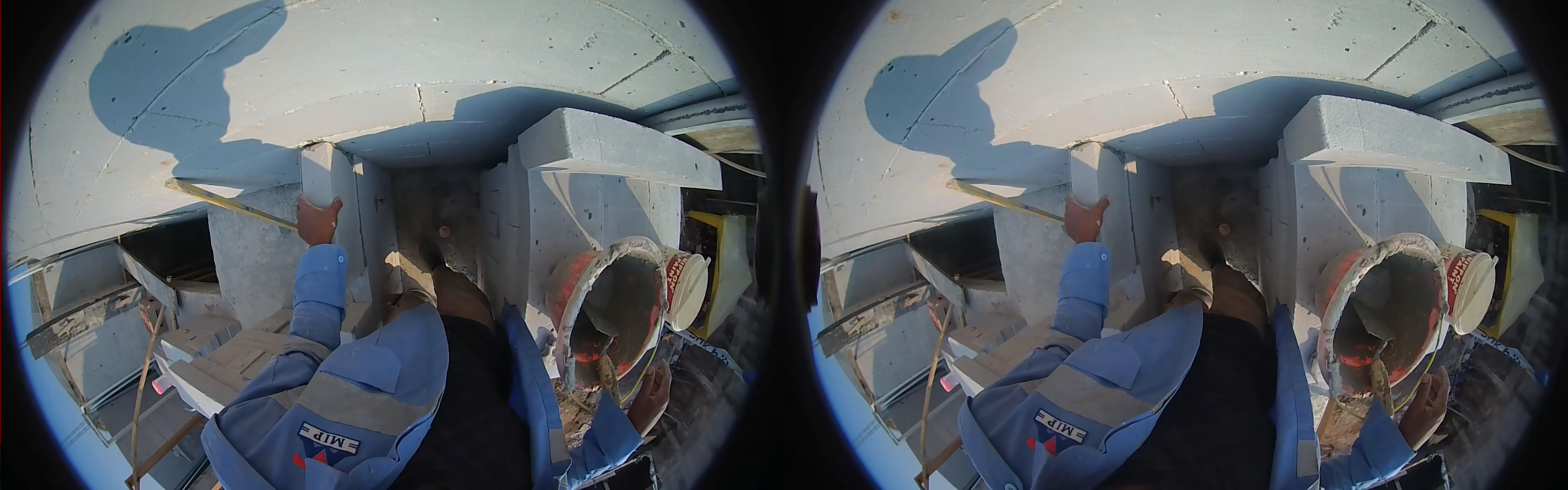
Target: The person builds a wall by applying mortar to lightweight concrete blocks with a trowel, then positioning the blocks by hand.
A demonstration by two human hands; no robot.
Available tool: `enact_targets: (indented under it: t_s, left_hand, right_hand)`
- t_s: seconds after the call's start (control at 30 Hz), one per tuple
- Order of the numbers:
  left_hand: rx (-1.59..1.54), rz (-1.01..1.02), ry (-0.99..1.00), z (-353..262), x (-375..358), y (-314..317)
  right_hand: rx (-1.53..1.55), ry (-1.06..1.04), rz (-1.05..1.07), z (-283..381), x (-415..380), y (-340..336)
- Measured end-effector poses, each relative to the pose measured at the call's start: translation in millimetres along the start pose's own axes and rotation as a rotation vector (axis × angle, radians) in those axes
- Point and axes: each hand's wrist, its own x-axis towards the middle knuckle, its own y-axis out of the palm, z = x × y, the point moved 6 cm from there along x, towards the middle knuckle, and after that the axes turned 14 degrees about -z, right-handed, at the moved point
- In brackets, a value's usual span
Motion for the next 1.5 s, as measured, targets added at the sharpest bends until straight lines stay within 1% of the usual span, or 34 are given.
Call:
enact_targets:
  t_s: [0.13, 0.23, 0.3, 0.33, 0.4, 0.43, 0.5, 0.53, 0.57, 0.6, 0.63, 0.7, 0.73, 0.77, 0.8, 0.83, 0.9, 0.97, 1.0, 1.03, 1.07, 1.13, 1.17, 1.23, 1.27, 1.3, 1.33, 1.37, 1.43, 1.47, 1.5]
  left_hand:
    - [-0.047, -0.042, -0.017, 6.6, 1.2, 9.8]
    - [-0.013, -0.099, -0.006, 8.4, 1.2, 12.1]
    - [-0.011, -0.063, -0.027, 5.9, -2.5, 6.1]
    - [-0.016, -0.064, -0.042, 6.3, -2.6, 4.8]
    - [-0.058, -0.042, -0.015, 6.1, -2.7, 3.7]
    - [-0.066, -0.045, -0.025, 7.4, -3.1, 2.6]
    - [-0.097, -0.047, 0.009, 7.1, -7.8, 1.8]
    - [-0.107, -0.049, 0.0, 9.1, -10.0, 2.9]
    - [-0.141, -0.087, 0.079, 7.8, -13.3, 0.9]
    - [-0.173, -0.125, 0.16, 9.1, -18.6, -2.9]
    - [-0.177, -0.128, 0.155, 17.7, -24.6, -4.4]
    - [-0.222, -0.197, 0.436, 21.1, -45.2, -11.3]
    - [-0.229, -0.217, 0.42, 32.5, -54.6, -15.3]
    - [-0.243, -0.195, 0.511, 39.8, -69.5, -18.6]
    - [-0.254, -0.171, 0.603, 45.2, -83.9, -23.9]
    - [-0.256, -0.19, 0.591, 53.2, -94.8, -34.3]
    - [-0.191, -0.142, 0.538, 69.3, -117.1, -46.1]
    - [-0.164, -0.149, 0.479, 86.2, -126.6, -51.1]
    - [-0.173, -0.12, 0.392, 97.2, -128.5, -52.7]
    - [-0.183, -0.087, 0.306, 107.6, -131.3, -53.2]
    - [-0.191, -0.093, 0.292, 113.6, -133.8, -55.0]
    - [-0.336, 0.04, 0.118, 129.3, -135.3, -47.5]
    - [-0.346, 0.031, 0.104, 133.6, -137.1, -44.5]
    - [-0.413, 0.017, 0.01, 141.7, -138.8, -36.5]
    - [-0.428, 0.009, -0.006, 145.0, -137.9, -33.1]
    - [-0.513, 0.047, -0.079, 149.6, -136.5, -29.2]
    - [-0.597, 0.083, -0.152, 154.0, -135.3, -25.2]
    - [-0.611, 0.072, -0.168, 155.5, -133.8, -28.4]
    - [-0.554, 0.118, -0.248, 162.2, -133.9, -34.5]
    - [-0.563, 0.113, -0.264, 164.5, -131.5, -33.8]
    - [-0.598, 0.179, -0.304, 166.4, -130.1, -28.2]
  right_hand:
    - [-0.041, -0.049, 0.027, 3.8, 6.8, 0.7]
    - [-0.044, -0.146, -0.027, 12.5, 12.4, -3.1]
    - [-0.017, -0.161, -0.118, 18.4, 14.4, -11.3]
    - [-0.017, -0.176, -0.119, 21.0, 14.6, -12.9]
    - [0.015, -0.218, -0.233, 28.1, 10.6, -23.7]
    - [0.019, -0.229, -0.237, 28.8, 5.0, -25.7]
    - [0.215, -0.329, -0.465, 35.7, -13.4, -44.2]
    - [0.148, -0.347, -0.594, 29.6, -24.7, -54.9]
    - [0.151, -0.357, -0.597, 28.5, -38.0, -55.2]
    - [0.179, -0.376, -0.68, 25.0, -58.2, -58.7]
    - [0.21, -0.393, -0.764, 21.7, -80.4, -60.6]
    - [0.418, -0.696, -0.62, 44.2, -124.4, -43.3]
    - [0.424, -0.727, -0.509, 38.5, -138.8, -28.5]
    - [0.432, -0.757, -0.399, 24.6, -150.9, -9.6]
    - [0.453, -0.773, -0.405, 0.8, -155.1, 10.8]
    - [0.309, -0.703, -0.211, -31.5, -149.7, 51.0]
    - [-0.002, -0.545, 0.171, -87.5, -144.2, 118.1]
    - [-0.041, -0.494, 0.097, -78.9, -149.2, 136.9]
    - [-0.153, -0.668, 0.029, -91.3, -146.0, 151.0]
    - [-0.153, -0.685, 0.025, -97.1, -144.7, 158.5]
    - [-0.196, -0.713, 0.021, -100.0, -142.5, 164.4]
    - [-0.228, -0.762, 0.002, -101.7, -138.1, 173.8]
    - [-0.226, -0.78, -0.006, -101.3, -133.2, 178.1]
    - [-0.36, -0.609, 0.1, -108.8, -116.4, 192.7]
    - [-0.383, -0.623, 0.047, -110.6, -110.9, 196.1]
    - [-0.476, -0.69, 0.086, -102.9, -112.5, 193.8]
    - [-0.448, -0.705, 0.129, -96.2, -115.8, 188.1]
    - [-0.421, -0.72, 0.173, -84.0, -123.7, 177.9]
    - [-0.284, -0.757, 0.29, -74.6, -135.6, 164.7]
    - [-0.194, -0.684, 0.314, -69.3, -143.8, 156.7]
    - [-0.223, -0.668, 0.312, -64.3, -151.9, 150.7]
